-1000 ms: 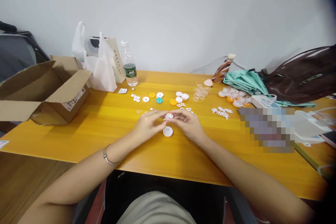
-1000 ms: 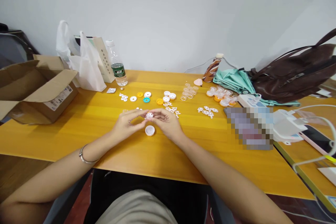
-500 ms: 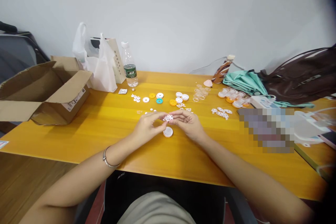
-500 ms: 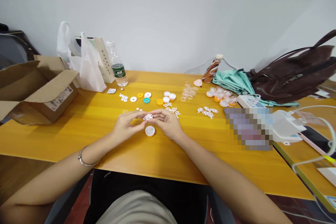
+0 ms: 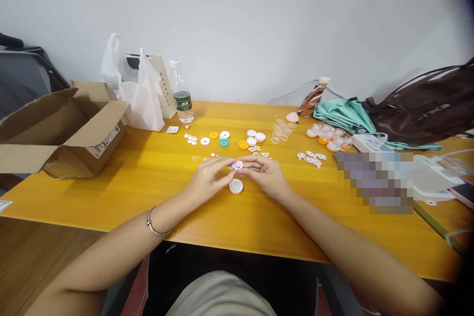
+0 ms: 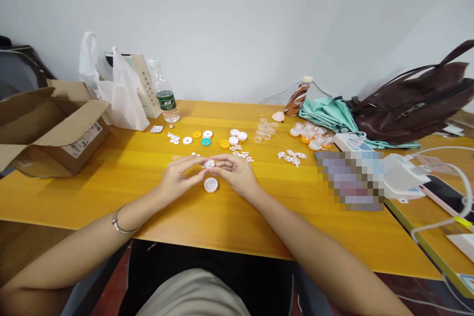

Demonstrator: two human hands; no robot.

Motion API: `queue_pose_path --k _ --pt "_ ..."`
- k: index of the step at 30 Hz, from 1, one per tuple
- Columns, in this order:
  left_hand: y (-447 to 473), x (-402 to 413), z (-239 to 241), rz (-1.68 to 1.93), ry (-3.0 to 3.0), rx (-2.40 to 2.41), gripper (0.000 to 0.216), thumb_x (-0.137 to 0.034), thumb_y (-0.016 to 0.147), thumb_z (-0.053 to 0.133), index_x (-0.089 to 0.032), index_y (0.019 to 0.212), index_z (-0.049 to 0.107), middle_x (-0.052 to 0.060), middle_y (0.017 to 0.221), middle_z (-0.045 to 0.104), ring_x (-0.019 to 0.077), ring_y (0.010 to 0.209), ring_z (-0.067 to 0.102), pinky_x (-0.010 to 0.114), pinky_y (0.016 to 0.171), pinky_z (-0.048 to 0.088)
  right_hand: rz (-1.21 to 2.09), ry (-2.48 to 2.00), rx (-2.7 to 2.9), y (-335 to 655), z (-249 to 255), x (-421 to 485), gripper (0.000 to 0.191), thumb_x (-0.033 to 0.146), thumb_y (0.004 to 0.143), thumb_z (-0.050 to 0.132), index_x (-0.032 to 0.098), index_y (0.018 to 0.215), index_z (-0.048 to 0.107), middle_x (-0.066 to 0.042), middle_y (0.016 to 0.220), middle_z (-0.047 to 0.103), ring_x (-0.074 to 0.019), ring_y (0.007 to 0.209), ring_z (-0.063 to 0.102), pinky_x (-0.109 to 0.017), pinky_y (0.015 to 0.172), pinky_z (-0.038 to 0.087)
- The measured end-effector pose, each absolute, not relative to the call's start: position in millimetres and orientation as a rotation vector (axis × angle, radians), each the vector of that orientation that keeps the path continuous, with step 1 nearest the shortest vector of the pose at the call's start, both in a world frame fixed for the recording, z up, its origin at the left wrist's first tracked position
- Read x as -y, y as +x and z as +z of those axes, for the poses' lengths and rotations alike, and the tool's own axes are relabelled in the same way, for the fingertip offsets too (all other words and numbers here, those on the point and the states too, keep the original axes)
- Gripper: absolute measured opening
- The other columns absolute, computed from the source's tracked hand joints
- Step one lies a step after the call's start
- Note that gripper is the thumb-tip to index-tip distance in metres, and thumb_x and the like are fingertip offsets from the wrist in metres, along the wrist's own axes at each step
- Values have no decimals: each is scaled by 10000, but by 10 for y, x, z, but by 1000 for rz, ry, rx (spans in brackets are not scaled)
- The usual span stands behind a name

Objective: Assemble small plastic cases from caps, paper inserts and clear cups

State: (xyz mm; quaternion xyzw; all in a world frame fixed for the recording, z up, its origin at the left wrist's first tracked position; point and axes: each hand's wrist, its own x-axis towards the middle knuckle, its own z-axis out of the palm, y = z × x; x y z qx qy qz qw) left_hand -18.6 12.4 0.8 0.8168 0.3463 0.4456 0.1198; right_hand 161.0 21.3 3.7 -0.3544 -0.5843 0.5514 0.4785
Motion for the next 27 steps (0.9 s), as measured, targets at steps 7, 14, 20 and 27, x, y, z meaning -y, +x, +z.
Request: queue_pose_path --k 7,14,20,27 --pt "-188 -133 -2 1308 2419 -990 254 -226 819 533 -162 1058 592 65 892 650 141 815 595 269 754 456 1320 -849 1447 1588 9 -206 260 244 635 719 191 883 661 -35 885 715 -182 837 669 -357 843 509" --pt "-178 -147 -47 1338 2480 -1041 192 -256 799 563 -183 972 603 56 895 659 151 806 598 293 751 449 1307 -860 1436 1578 -37 -212 240 258 675 692 197 897 628 -27 842 710 -149 782 666 -312 785 515" --pt "-168 -143 -42 1335 2468 -1052 186 -242 794 569 -187 969 600 51 905 659 152 818 600 302 778 445 1347 -896 1407 1571 -2 -208 217 278 653 706 187 830 618 -29 841 706 -144 771 660 -307 789 506" --pt "-147 -134 -32 1307 2285 -963 254 -190 804 544 -188 1052 602 57 890 641 144 827 590 282 767 466 1381 -879 1375 1581 21 -212 221 291 658 699 181 816 590 -28 806 695 -131 746 646 -297 769 500"
